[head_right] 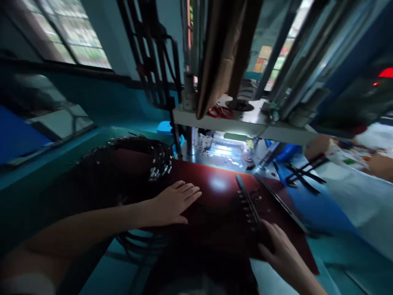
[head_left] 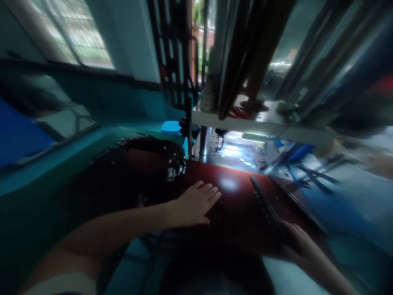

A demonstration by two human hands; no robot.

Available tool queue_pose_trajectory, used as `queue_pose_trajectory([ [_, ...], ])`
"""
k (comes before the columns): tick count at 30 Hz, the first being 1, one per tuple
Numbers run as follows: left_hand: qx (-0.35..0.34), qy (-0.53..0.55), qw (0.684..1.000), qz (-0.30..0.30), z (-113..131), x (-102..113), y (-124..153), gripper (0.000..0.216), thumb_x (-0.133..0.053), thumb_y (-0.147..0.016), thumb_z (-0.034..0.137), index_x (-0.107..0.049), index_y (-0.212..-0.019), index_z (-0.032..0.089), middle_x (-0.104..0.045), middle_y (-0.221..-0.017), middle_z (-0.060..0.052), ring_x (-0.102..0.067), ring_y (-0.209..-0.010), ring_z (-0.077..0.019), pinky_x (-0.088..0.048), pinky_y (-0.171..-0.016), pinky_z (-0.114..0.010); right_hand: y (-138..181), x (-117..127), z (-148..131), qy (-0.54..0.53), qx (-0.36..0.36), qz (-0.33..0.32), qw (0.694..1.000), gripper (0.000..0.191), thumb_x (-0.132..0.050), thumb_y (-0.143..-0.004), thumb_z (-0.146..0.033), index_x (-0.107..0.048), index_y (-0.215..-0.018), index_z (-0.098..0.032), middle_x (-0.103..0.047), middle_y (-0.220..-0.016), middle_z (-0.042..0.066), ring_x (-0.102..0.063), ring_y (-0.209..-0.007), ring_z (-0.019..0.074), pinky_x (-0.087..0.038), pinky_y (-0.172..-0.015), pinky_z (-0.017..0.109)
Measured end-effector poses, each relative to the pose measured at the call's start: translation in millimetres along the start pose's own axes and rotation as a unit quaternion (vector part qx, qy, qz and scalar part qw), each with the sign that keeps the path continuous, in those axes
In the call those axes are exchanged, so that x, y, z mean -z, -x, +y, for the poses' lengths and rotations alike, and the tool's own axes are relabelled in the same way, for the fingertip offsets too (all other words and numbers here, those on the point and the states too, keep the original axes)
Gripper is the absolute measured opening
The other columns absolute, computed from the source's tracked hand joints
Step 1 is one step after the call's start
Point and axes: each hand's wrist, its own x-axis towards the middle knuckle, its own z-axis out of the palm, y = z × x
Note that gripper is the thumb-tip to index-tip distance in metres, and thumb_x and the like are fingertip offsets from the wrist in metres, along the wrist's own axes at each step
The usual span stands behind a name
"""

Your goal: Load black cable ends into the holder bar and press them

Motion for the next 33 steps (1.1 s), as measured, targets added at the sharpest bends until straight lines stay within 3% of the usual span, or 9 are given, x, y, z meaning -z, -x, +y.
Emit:
queue_pose_trajectory([
  [4, 0.043, -0.097, 0.993, -0.047, 9, -28, -12, 0.053, -0.061, -0.076, 0.037, -0.050, -0.122, 0.013, -0.057, -0.116, -0.017, -0.055, -0.103, -0.0302, -0.037, -0.088, -0.044, -16, 13, -41, 0.026, -0.067, -0.131, 0.989, 0.048, -0.051, -0.066, -0.019, -0.055, -0.113, -0.011, -0.061, -0.102, 0.013, -0.055, -0.095, 0.0247, -0.043, -0.084, 0.035],
  [8, 0.059, -0.147, 0.985, -0.069, -6, -32, -15, 0.019, -0.050, -0.083, 0.025, -0.060, -0.096, 0.015, -0.064, -0.090, -0.010, -0.060, -0.084, -0.0272, -0.041, -0.075, -0.040, -31, 28, -55, 0.044, -0.115, -0.182, 0.975, 0.025, -0.051, -0.065, -0.017, -0.059, -0.088, -0.012, -0.063, -0.088, 0.009, -0.055, -0.082, 0.0201, -0.040, -0.074, 0.028],
  [15, 0.075, -0.101, 0.983, -0.130, 3, -24, -17, 0.030, -0.033, -0.091, 0.037, -0.056, -0.087, 0.017, -0.065, -0.081, -0.008, -0.064, -0.077, -0.0245, -0.043, -0.059, -0.030, -55, 51, -49, 0.002, -0.183, -0.209, 0.961, 0.019, -0.052, -0.068, -0.013, -0.054, -0.087, -0.015, -0.063, -0.080, 0.005, -0.055, -0.068, 0.0146, -0.034, -0.055, 0.021],
  [22, 0.136, -0.097, 0.982, -0.093, 14, -13, -48, 0.032, -0.031, -0.091, 0.036, -0.055, -0.093, 0.016, -0.067, -0.078, -0.010, -0.066, -0.074, -0.0309, -0.049, -0.059, -0.040, -145, 56, -20, 0.046, -0.174, -0.113, 0.977, 0.024, -0.059, -0.070, -0.021, -0.059, -0.094, -0.015, -0.066, -0.086, 0.007, -0.057, -0.076, 0.0188, -0.034, -0.058, 0.022],
  [27, 0.198, -0.094, 0.975, -0.035, 0, -10, -78, 0.038, -0.022, -0.092, 0.030, -0.056, -0.096, 0.013, -0.067, -0.078, -0.015, -0.066, -0.074, -0.0324, -0.050, -0.061, -0.043, -229, 44, -7, 0.058, -0.159, -0.049, 0.984, 0.016, -0.052, -0.078, -0.014, -0.063, -0.090, -0.016, -0.067, -0.088, 0.004, -0.059, -0.082, 0.0162, -0.038, -0.063, 0.021],
  [33, 0.263, -0.069, 0.962, -0.017, -25, 6, -117, 0.037, -0.025, -0.090, 0.026, -0.058, -0.096, 0.011, -0.067, -0.082, -0.018, -0.066, -0.078, -0.0320, -0.051, -0.063, -0.043, -314, 12, 3, 0.044, -0.123, -0.028, 0.991, 0.026, -0.053, -0.088, -0.033, -0.058, -0.104, -0.014, -0.061, -0.103, 0.006, -0.060, -0.088, 0.0165, -0.051, -0.076, 0.036],
])
